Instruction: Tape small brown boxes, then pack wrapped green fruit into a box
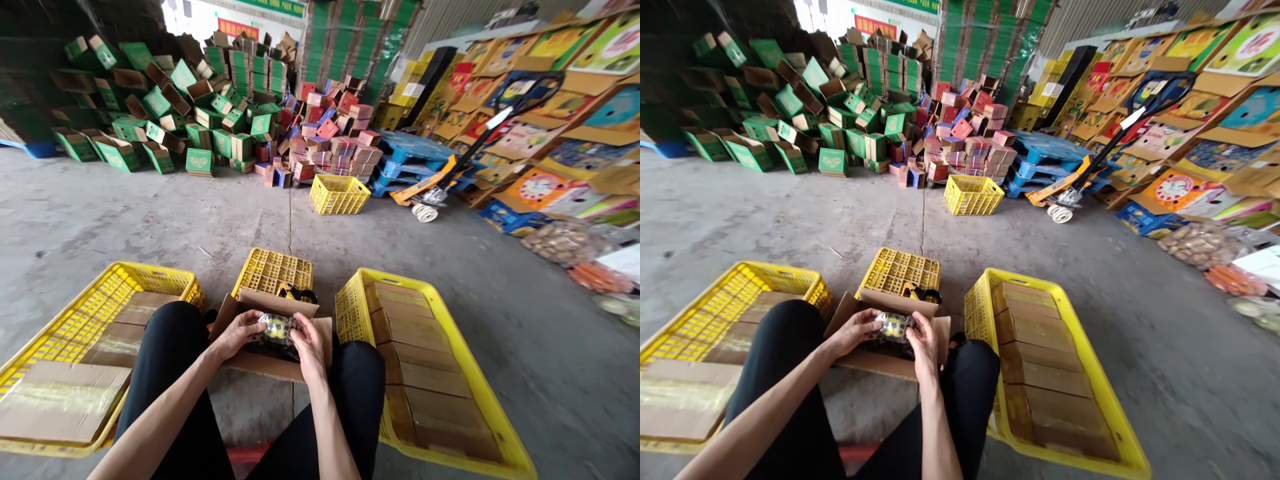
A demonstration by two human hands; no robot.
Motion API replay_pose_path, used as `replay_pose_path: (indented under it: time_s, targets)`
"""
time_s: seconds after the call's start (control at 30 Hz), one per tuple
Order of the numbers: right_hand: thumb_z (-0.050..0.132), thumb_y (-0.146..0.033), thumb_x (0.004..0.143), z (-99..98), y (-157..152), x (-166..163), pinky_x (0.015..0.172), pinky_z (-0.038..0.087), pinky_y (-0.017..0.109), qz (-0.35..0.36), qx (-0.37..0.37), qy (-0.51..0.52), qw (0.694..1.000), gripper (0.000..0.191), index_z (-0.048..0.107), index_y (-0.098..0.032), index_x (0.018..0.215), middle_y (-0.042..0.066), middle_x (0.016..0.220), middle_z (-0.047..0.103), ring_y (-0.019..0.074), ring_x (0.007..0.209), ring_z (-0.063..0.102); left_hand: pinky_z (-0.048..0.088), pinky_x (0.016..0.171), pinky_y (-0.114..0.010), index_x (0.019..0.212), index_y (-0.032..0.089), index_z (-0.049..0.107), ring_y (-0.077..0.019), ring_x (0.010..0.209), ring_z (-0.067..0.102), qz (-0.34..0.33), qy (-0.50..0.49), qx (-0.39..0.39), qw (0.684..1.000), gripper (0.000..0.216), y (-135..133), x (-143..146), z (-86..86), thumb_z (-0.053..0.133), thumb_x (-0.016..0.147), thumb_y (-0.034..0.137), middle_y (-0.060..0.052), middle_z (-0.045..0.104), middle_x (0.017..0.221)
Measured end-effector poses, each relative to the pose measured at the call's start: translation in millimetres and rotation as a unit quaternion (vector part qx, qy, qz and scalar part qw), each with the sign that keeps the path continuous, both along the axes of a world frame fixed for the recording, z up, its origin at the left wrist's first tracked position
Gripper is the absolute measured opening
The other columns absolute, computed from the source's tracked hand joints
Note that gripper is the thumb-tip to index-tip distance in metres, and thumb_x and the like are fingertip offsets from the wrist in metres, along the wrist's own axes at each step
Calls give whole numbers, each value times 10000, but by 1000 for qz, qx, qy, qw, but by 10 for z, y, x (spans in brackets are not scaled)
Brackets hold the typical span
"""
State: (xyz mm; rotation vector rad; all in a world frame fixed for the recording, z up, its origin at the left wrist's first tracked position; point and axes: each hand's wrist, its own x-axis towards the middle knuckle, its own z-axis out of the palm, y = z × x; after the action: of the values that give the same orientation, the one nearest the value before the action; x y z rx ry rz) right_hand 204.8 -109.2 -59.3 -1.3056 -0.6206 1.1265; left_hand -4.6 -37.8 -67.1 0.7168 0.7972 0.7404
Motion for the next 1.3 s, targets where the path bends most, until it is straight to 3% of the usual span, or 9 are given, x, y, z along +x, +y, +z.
replay_pose_path:
  time_s: [0.2,0.33,0.53,0.67,0.77,0.97,1.2,1.3]
  targets:
    - [906,-565,659,85,-12,-31,897,617,435,20,-64,57,996,563,782,-257,1114,112,1233,775,321,1159,719,462,645,-227,833,189,648,-141,698,667,17,29,36,999,469,9,15,26,990,617,424,6,719,819]
    - [931,-585,622,115,-16,-32,850,616,399,37,-57,52,996,541,783,-242,1014,80,1056,807,277,995,754,419,590,-214,810,193,629,-119,625,616,19,32,73,997,452,15,14,58,971,650,443,21,693,735]
    - [933,-598,590,69,0,-8,830,595,390,0,-39,28,999,490,734,-233,849,57,913,806,270,899,755,527,796,-296,768,196,626,-210,875,721,23,4,61,998,459,18,36,102,995,598,409,-54,791,1032]
    - [912,-605,620,34,12,-4,832,576,375,-6,-36,20,999,470,725,-243,854,48,924,803,264,924,744,544,832,-306,773,192,643,-214,930,734,32,-1,42,999,446,26,47,81,1001,600,393,-63,791,1092]
    - [909,-606,629,22,17,0,838,569,371,1,-31,21,999,467,729,-245,866,50,937,803,263,933,737,562,855,-314,817,189,665,-221,976,739,40,-11,27,999,436,32,36,77,999,618,388,-69,783,1146]
    - [903,-601,651,13,24,15,834,553,347,12,-11,7,1000,461,728,-241,879,45,936,798,251,921,726,558,968,-320,1158,191,749,-247,1144,710,34,-23,10,999,547,37,4,73,970,704,401,-102,749,1253]
    - [856,-603,704,32,17,12,844,550,351,16,13,-26,999,423,719,-255,900,37,941,791,252,910,719,614,903,-380,1249,189,751,-317,1074,761,-61,-20,-93,994,723,69,-15,-16,830,753,709,-161,747,1281]
    - [843,-598,723,73,9,9,873,553,365,32,18,-40,999,407,724,-250,899,38,933,793,254,901,723,623,846,-331,1195,157,767,-295,1004,782,-74,-11,-92,993,710,76,-21,-25,813,764,720,-168,772,1211]
